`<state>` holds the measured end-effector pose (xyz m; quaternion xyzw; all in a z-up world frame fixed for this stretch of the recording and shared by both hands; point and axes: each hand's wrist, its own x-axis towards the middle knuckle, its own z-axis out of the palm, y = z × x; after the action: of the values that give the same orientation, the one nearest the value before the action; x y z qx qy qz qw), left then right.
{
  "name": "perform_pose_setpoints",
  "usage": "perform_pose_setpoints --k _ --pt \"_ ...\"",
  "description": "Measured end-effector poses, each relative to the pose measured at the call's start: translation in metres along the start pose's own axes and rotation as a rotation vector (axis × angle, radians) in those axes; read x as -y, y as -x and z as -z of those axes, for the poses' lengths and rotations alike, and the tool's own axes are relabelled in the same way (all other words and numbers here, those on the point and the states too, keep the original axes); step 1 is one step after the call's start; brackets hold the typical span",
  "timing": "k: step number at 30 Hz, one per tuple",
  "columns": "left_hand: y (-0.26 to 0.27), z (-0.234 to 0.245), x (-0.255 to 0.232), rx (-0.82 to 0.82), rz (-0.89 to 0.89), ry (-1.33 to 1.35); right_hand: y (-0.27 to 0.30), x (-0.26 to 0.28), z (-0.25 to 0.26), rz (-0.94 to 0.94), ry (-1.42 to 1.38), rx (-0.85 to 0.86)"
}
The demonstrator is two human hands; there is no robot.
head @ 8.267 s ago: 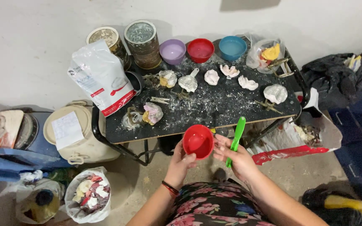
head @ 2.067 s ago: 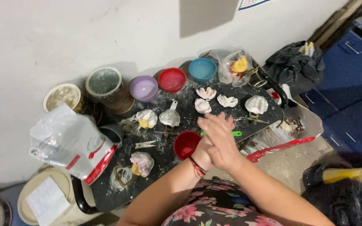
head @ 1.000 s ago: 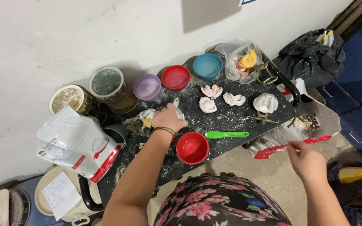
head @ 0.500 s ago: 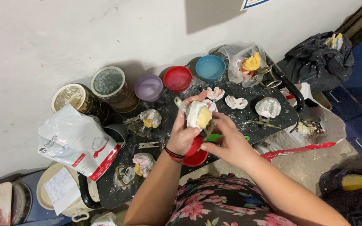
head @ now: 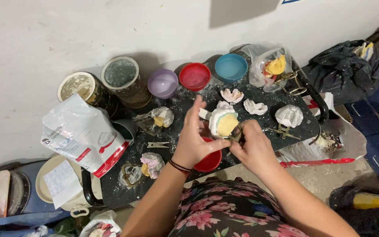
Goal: Mixing dental material and applying it to dental casts on a laboratory bench
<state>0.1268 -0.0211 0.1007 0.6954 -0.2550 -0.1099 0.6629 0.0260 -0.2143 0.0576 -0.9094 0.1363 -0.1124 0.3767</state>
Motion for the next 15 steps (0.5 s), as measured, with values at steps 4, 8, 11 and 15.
perform_pose_setpoints --k 4,8,11,15 --pt "-0.001 0.0 0.001 0.04 0.034 -0.029 -0.003 0.001 0.0 0.116 0.05 -0.067" --pt "-0.005 0.0 0.014 0.067 0.098 0.14 -0.007 0.004 -0.002 0.169 0.085 -0.113" --pt "-0.003 -0.01 0.023 0.109 0.156 0.334 -0.007 0.013 -0.004 0.167 0.01 -0.118" --pt "-0.002 -0.005 0.034 0.152 0.168 0.394 -0.009 0.003 -0.006 0.156 0.031 -0.091"
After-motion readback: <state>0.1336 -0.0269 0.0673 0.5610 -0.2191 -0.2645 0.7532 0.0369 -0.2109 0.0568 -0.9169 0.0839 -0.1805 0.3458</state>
